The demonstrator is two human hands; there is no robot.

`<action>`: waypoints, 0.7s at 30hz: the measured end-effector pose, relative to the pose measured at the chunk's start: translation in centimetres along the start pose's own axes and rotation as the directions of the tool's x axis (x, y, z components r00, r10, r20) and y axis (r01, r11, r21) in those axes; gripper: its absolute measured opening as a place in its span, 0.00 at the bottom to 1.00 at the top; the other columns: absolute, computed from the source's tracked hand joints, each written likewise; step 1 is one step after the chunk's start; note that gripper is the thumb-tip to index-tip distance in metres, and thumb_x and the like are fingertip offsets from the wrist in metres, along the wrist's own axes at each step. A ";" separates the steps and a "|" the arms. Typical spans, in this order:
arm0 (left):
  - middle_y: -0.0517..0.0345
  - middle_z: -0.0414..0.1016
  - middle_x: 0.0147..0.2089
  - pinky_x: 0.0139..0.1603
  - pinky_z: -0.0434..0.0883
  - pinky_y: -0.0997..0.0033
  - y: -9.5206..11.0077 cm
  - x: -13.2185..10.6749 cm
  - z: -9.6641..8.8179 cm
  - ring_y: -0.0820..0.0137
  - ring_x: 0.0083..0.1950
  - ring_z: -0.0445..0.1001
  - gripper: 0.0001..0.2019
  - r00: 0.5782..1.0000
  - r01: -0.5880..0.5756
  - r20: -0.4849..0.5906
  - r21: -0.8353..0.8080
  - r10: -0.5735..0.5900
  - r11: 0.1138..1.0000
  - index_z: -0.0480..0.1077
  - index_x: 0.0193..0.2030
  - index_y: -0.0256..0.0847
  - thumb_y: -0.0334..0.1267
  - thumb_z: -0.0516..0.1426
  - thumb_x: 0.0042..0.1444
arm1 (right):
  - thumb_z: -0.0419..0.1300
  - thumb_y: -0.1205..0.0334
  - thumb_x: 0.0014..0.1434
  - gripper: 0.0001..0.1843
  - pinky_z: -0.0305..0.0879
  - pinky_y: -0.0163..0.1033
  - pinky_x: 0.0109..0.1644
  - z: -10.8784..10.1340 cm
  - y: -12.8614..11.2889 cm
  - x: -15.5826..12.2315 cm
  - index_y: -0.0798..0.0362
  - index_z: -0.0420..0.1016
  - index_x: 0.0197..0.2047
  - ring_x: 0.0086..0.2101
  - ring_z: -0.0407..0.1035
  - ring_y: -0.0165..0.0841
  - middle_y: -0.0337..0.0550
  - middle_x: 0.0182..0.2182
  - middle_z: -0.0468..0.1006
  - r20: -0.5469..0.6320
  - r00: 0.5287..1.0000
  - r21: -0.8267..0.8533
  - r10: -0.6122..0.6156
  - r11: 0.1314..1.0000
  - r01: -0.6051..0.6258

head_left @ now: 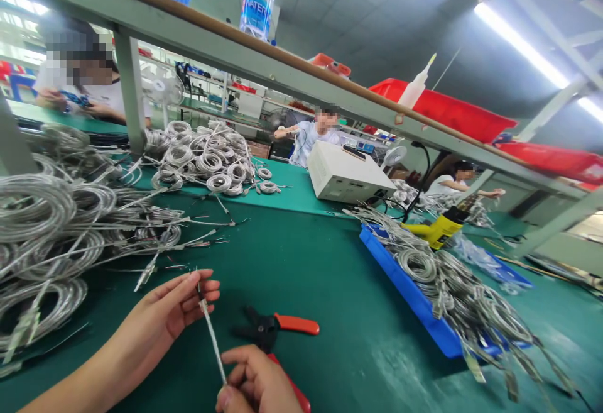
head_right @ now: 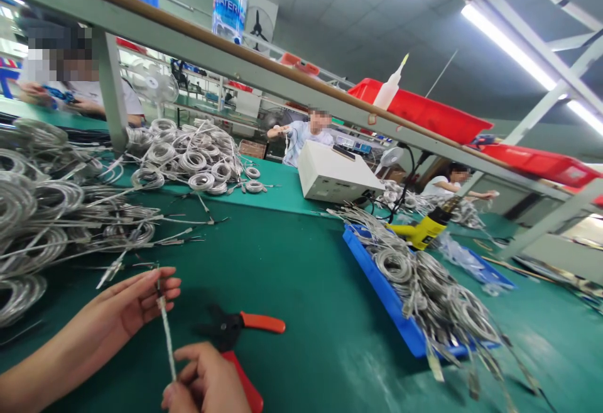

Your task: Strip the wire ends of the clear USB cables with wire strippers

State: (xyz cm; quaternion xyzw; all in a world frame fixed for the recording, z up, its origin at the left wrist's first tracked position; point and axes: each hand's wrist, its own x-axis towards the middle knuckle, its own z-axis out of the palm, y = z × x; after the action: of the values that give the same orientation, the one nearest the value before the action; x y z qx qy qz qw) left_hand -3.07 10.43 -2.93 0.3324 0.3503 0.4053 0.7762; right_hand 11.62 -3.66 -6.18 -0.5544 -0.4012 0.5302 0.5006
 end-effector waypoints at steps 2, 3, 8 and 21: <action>0.44 0.79 0.51 0.47 0.79 0.64 -0.2 -0.4 0.3 0.58 0.49 0.79 0.15 0.996 0.048 0.078 -0.014 -0.047 0.999 0.77 0.50 0.39 0.42 0.63 0.58 | 0.65 0.58 0.52 0.21 0.62 0.27 0.20 0.0 -0.2 0.0 0.54 0.73 0.49 0.20 0.70 0.26 0.37 0.28 0.72 0.008 1.000 0.008 -0.007 1.000 0.007; 0.44 0.79 0.53 0.48 0.79 0.63 -0.3 -0.6 0.5 0.56 0.50 0.78 0.18 0.991 0.073 0.112 -0.010 -0.071 0.997 0.77 0.51 0.39 0.45 0.65 0.56 | 0.65 0.57 0.52 0.20 0.62 0.27 0.20 0.0 -0.3 0.0 0.54 0.73 0.48 0.20 0.69 0.25 0.37 0.28 0.72 0.014 1.000 0.009 -0.014 1.000 0.014; 0.42 0.80 0.49 0.48 0.77 0.63 -0.7 -1.4 1.5 0.58 0.46 0.79 0.26 0.987 0.119 0.099 0.065 -0.125 0.991 0.78 0.50 0.37 0.50 0.70 0.47 | 0.65 0.56 0.55 0.20 0.61 0.26 0.20 -0.2 -0.2 0.0 0.54 0.70 0.49 0.18 0.68 0.23 0.36 0.28 0.71 0.007 1.000 0.004 -0.013 1.000 0.013; 0.62 0.69 0.28 0.32 0.68 0.71 -1.8 -1.5 1.7 0.71 0.29 0.68 0.22 0.992 0.010 0.127 0.110 -0.024 0.994 0.74 0.45 0.40 0.54 0.66 0.51 | 0.64 0.56 0.55 0.21 0.60 0.26 0.21 -0.6 -0.2 0.3 0.55 0.67 0.49 0.17 0.65 0.20 0.35 0.30 0.71 0.106 0.994 -0.019 0.017 1.000 -0.015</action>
State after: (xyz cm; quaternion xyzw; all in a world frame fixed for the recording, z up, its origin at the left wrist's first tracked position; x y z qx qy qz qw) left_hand -1.60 7.87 -3.03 0.3966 0.3241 0.3567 0.7814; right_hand 12.26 -3.38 -6.09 -0.5333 -0.4276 0.5591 0.4691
